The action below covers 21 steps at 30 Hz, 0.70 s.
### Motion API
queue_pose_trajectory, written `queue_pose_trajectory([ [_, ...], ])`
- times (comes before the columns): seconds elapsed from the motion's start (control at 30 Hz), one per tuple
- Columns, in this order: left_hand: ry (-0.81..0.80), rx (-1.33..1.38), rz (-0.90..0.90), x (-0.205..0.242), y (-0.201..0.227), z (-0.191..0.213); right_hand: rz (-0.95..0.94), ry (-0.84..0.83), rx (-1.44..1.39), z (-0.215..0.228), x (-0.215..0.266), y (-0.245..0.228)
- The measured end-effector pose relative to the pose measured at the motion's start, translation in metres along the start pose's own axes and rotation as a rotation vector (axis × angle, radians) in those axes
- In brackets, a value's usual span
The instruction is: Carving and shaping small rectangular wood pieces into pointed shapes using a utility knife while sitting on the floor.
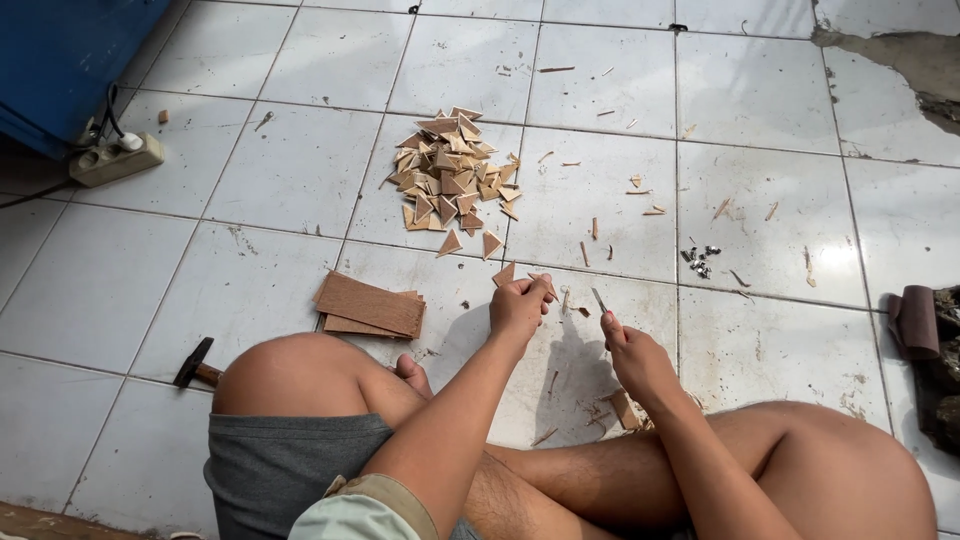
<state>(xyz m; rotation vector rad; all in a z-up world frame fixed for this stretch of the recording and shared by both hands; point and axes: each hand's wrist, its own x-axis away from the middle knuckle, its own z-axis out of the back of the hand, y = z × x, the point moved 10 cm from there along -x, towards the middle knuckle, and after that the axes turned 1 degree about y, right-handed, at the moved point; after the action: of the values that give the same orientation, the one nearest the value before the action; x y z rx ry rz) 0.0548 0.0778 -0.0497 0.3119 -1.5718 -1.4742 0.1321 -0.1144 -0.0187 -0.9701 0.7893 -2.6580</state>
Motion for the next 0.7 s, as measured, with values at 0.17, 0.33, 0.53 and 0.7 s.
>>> queue_pose_trajectory([
  [0.17, 0.182, 0.015, 0.125, -0.005, 0.039, 0.053, -0.006, 0.04, -0.052, 0.006, 0.0, -0.009],
  [0.33, 0.364, -0.497, -0.06, 0.011, 0.051, 0.069, -0.002, 0.103, -0.092, 0.017, 0.014, -0.027],
  [0.53, 0.142, -0.844, -0.331, 0.016, 0.061, 0.029, 0.044, 0.275, -0.234, 0.027, 0.0, -0.023],
  [0.7, 0.199, -0.824, -0.59, 0.017, 0.074, 0.021, -0.018, 0.365, -0.572, 0.044, 0.021, -0.02],
])
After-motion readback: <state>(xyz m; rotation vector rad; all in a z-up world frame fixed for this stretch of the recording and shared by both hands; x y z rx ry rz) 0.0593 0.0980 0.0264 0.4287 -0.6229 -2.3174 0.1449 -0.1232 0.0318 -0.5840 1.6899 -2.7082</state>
